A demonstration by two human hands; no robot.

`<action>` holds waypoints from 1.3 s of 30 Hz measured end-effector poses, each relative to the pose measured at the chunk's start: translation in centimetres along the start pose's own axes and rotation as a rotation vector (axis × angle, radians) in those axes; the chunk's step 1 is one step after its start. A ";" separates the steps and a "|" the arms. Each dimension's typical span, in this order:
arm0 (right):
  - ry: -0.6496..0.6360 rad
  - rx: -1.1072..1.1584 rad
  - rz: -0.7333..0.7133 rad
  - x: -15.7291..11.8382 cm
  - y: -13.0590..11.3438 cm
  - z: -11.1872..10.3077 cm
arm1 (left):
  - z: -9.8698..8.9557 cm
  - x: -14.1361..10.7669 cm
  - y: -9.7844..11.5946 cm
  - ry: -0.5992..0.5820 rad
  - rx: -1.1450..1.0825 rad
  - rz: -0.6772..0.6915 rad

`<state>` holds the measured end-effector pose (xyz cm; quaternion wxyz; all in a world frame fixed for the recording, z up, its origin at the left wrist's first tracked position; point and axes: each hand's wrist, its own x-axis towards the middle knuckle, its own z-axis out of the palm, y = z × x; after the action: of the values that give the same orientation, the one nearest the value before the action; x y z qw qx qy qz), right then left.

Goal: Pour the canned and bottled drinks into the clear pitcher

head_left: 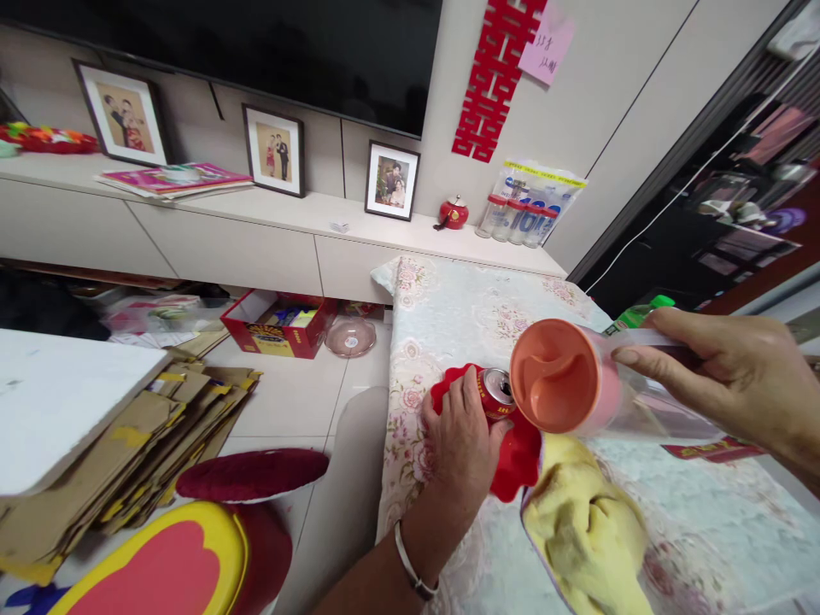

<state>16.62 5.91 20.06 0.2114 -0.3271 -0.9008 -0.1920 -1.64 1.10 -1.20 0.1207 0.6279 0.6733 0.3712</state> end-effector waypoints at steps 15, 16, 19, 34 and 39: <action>-0.012 -0.013 0.000 0.0 0.1 -0.1 | 0.2 -0.1 -0.1 0.009 0.031 0.014; -0.017 -0.012 0.001 0.0 0.1 -0.1 | 0.2 -0.1 -0.1 0.007 0.030 0.013; -0.031 -0.016 0.002 -0.1 0.3 -0.1 | 0.3 0.0 -0.1 0.011 0.029 0.014; -0.017 -0.022 -0.018 0.1 0.1 -0.1 | 0.2 0.0 -0.1 0.015 0.016 0.017; -0.022 -0.011 -0.002 -0.1 0.4 -0.1 | 0.2 0.0 -0.1 0.000 0.014 0.014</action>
<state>16.97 6.08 20.14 0.1994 -0.3296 -0.9023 -0.1936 -1.58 1.15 -1.40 0.1139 0.6334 0.6715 0.3674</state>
